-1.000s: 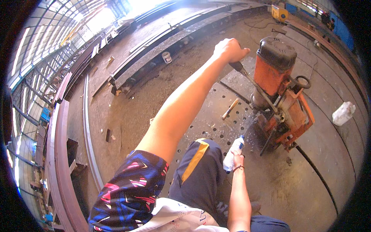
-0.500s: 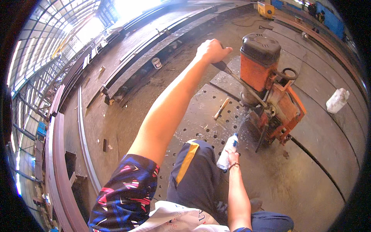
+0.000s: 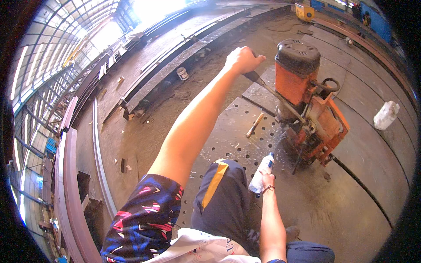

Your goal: The person operates a handheld drill to create holes in a large metal plate, periodically applying liquid from a bottle to the drilling area. The person remains seated on the floor throughout the task.

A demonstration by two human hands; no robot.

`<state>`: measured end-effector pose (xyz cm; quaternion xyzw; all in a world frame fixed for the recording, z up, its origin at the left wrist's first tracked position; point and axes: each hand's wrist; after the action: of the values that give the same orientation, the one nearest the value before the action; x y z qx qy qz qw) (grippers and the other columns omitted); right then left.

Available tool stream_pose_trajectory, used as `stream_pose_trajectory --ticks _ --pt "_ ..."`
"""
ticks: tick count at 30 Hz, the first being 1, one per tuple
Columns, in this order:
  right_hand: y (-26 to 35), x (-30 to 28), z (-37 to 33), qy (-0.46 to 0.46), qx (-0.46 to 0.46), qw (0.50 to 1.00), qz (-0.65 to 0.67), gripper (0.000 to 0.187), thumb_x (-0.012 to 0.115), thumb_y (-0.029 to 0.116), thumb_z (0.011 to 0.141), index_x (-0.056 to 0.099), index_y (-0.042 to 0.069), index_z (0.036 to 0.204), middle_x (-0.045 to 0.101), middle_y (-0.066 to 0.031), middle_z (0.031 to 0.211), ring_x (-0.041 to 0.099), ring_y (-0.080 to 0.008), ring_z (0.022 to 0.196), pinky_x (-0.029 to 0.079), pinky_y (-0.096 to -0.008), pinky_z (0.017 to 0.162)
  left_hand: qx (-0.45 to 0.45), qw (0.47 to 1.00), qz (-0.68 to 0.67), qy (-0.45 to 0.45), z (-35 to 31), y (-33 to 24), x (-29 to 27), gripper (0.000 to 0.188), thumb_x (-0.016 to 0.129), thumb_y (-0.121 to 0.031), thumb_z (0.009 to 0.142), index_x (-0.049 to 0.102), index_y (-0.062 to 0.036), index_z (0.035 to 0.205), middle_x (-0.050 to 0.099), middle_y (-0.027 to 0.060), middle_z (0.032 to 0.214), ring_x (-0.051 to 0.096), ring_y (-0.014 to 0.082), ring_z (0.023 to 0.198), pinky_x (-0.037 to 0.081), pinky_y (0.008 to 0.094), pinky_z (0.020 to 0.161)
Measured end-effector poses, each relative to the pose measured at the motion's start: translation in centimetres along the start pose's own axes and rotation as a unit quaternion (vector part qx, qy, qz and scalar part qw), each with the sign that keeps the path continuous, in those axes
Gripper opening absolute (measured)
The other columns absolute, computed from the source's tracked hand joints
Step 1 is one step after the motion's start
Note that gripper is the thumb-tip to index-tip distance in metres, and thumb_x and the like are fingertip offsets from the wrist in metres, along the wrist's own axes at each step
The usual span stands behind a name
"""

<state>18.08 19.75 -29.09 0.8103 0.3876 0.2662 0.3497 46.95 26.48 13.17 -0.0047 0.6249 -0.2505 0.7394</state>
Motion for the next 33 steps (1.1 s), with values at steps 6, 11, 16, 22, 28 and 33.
stream_pose_trajectory --ticks 6,11,16,22,28,33 --pt "-1.0 -0.5 1.6 -0.039 0.006 0.997 -0.066 0.033 0.074 0.023 0.078 0.070 -0.004 0.096 0.070 -0.0099 0.081 0.067 -0.0213 0.064 0.052 -0.0343 0.061 0.003 1.000 -0.002 0.004 -0.1 -0.3 -0.1 0.056 0.063 -0.057 0.084 0.077 -0.0038 0.091 0.073 0.0188 0.095 0.070 0.0332 0.093 0.054 0.0422 0.084" --pt "-0.6 -0.6 1.1 -0.021 0.007 0.998 -0.052 0.039 0.074 0.023 0.077 0.068 -0.008 0.100 0.070 -0.0115 0.085 0.067 -0.0222 0.069 0.053 -0.0349 0.064 0.008 1.000 -0.008 0.003 0.1 -0.1 0.1 0.055 0.063 -0.057 0.084 0.077 -0.0044 0.092 0.073 0.0179 0.097 0.070 0.0324 0.094 0.054 0.0418 0.085" --pt "-0.3 -0.6 0.5 -0.001 0.010 1.000 -0.013 0.038 0.074 0.024 0.077 0.069 -0.006 0.100 0.069 -0.0094 0.084 0.067 -0.0207 0.068 0.052 -0.0344 0.064 0.000 1.000 -0.008 -0.002 0.0 -0.3 0.1 0.054 0.063 -0.056 0.084 0.077 -0.0046 0.093 0.073 0.0174 0.097 0.070 0.0322 0.095 0.054 0.0416 0.086" --pt "0.7 -0.3 -0.3 -0.041 0.012 0.996 -0.077 0.044 0.075 0.019 0.077 0.066 -0.012 0.105 0.070 -0.0162 0.096 0.068 -0.0248 0.081 0.053 -0.0359 0.076 -0.006 1.000 -0.001 0.002 0.0 -0.2 0.0 0.054 0.063 -0.057 0.084 0.076 -0.0048 0.093 0.073 0.0177 0.098 0.070 0.0325 0.095 0.054 0.0416 0.086" --pt "0.7 -0.9 0.1 -0.024 0.008 0.998 -0.053 0.047 0.075 0.022 0.075 0.066 -0.014 0.105 0.070 -0.0161 0.095 0.068 -0.0247 0.080 0.053 -0.0361 0.074 -0.008 1.000 -0.014 0.001 0.1 -0.5 0.1 0.055 0.064 -0.057 0.083 0.076 -0.0045 0.093 0.073 0.0172 0.098 0.070 0.0322 0.096 0.054 0.0418 0.086" --pt "0.4 -0.3 0.0 -0.009 0.020 0.999 -0.032 0.038 0.073 0.022 0.077 0.069 -0.008 0.100 0.069 -0.0099 0.085 0.067 -0.0205 0.069 0.052 -0.0331 0.063 -0.012 1.000 -0.009 0.001 0.0 -0.2 0.1 0.055 0.064 -0.057 0.083 0.076 -0.0052 0.095 0.073 0.0167 0.100 0.070 0.0316 0.098 0.054 0.0414 0.087"
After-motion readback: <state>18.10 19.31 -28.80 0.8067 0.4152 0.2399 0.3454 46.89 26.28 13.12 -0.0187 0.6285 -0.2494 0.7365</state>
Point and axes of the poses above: each hand's wrist, its own z-axis towards the middle knuckle, its own x-axis out of the palm, y = z × x
